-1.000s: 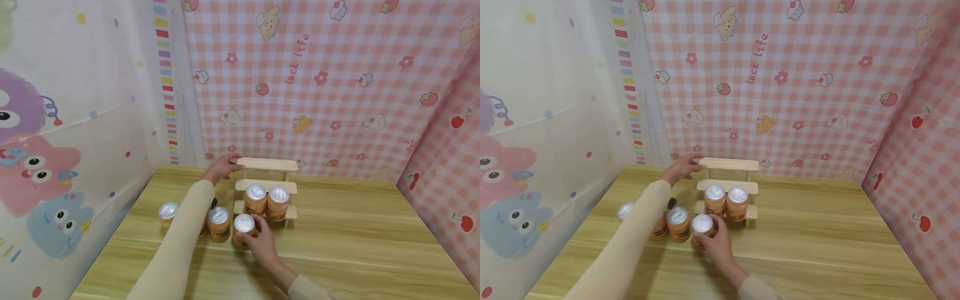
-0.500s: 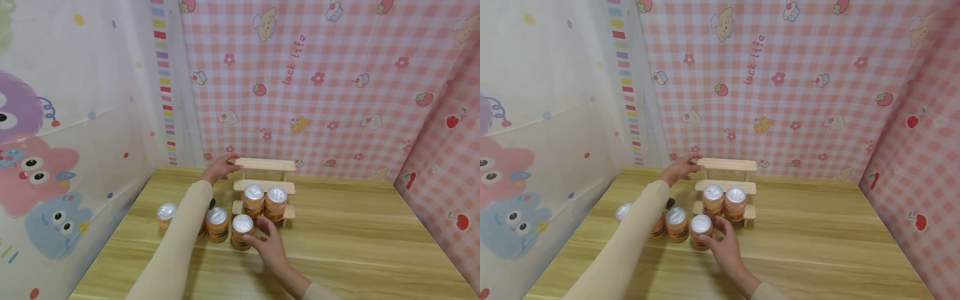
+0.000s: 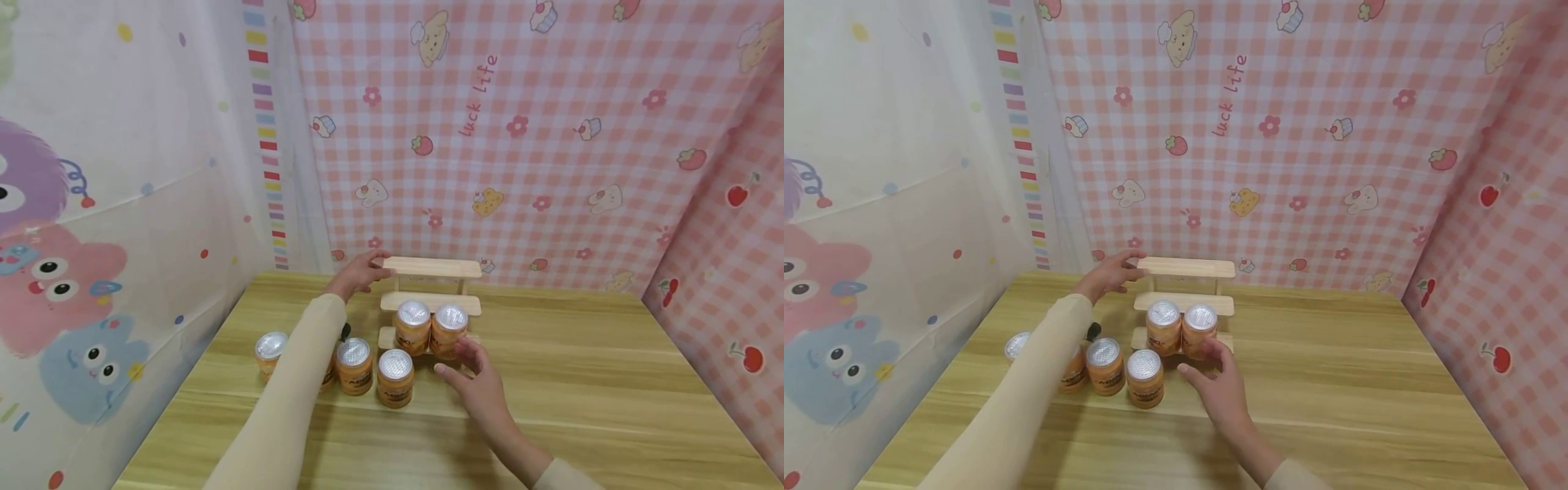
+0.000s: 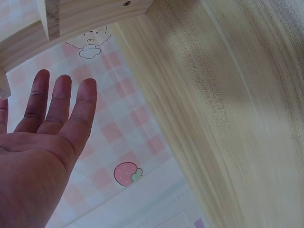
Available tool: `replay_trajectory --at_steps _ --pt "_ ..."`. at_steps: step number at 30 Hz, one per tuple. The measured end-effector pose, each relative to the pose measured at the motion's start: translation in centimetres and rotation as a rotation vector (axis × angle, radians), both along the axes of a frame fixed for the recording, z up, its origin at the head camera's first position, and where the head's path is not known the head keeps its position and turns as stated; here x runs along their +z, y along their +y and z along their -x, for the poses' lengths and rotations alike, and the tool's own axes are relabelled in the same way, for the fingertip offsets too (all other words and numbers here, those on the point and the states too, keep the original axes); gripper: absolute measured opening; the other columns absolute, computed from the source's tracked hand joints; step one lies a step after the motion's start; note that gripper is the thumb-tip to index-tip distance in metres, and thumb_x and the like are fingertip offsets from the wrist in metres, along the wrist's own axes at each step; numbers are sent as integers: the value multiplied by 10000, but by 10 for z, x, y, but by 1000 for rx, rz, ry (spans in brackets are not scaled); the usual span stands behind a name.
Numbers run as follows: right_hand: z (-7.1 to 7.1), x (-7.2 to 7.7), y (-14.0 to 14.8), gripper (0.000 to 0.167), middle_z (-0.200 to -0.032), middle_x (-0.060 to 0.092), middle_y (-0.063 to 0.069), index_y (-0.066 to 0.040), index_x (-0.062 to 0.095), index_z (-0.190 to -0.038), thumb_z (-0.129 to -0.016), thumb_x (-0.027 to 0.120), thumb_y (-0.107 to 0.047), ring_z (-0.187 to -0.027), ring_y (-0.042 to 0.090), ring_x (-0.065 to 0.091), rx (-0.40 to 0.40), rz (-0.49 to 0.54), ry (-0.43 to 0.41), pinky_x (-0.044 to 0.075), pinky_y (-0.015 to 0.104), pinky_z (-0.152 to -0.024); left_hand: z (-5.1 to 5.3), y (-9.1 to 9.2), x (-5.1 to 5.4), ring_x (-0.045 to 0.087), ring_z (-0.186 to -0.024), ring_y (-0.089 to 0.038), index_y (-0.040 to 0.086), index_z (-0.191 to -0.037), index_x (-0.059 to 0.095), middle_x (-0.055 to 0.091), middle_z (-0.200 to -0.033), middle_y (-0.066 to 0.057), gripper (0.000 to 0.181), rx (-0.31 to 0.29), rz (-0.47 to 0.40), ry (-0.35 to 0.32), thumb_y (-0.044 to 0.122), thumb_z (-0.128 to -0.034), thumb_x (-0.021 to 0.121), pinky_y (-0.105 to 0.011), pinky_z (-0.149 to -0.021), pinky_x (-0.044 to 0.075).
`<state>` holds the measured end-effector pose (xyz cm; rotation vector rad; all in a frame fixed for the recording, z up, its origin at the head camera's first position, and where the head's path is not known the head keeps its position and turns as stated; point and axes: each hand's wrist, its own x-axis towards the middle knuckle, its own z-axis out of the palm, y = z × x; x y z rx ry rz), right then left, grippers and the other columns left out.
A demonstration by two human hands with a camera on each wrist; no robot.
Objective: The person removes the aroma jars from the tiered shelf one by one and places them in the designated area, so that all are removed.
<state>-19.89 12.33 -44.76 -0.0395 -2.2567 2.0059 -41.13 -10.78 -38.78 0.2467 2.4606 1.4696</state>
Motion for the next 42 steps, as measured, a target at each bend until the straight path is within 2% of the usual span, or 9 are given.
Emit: replay_trajectory --at_steps 6,12,20,26,42 --pt "12 8 20 668 -1426 457 199 -16 414 -1437 -884 767 -146 -1332 327 423 -27 3 -16 392 467 -1067 1 -1 -1 505 -1255 -350 195 -1427 484 526 -1381 -177 515 3 1 -3 300 -960 674 -524 -941 472" --pt "31 7 33 719 -1451 422 189 -27 396 -1461 -875 782 -182 -1346 331 395 -49 -36 -7 378 466 -1069 2 0 -3 504 -1247 -340 198 -1427 485 539 -1366 -166 512 8 -6 -7 302 -962 672 -516 -934 472" --pt "52 6 36 810 -1495 378 178 -70 349 -1508 -858 801 -242 -1372 348 359 25 -53 -21 393 489 -1063 3 -2 -3 512 -1241 -337 200 -1431 484 542 -1363 -164 518 -1 -17 -4 299 -960 675 -511 -933 478" --pt "60 7 30 820 -1494 380 206 -54 321 -1520 -866 793 -196 -1366 354 370 77 -64 -12 345 496 -1093 4 -2 -4 522 -1226 -328 209 -1427 489 559 -1341 -153 511 5 -8 3 306 -961 674 -496 -914 489" --pt "71 0 22 759 -1361 502 214 -35 403 -1476 -831 802 -70 -1258 324 464 58 -89 15 411 454 -1031 4 -2 -6 521 -1225 -335 197 -1425 485 574 -1329 -160 503 -3 -11 18 299 -967 667 -518 -928 484"
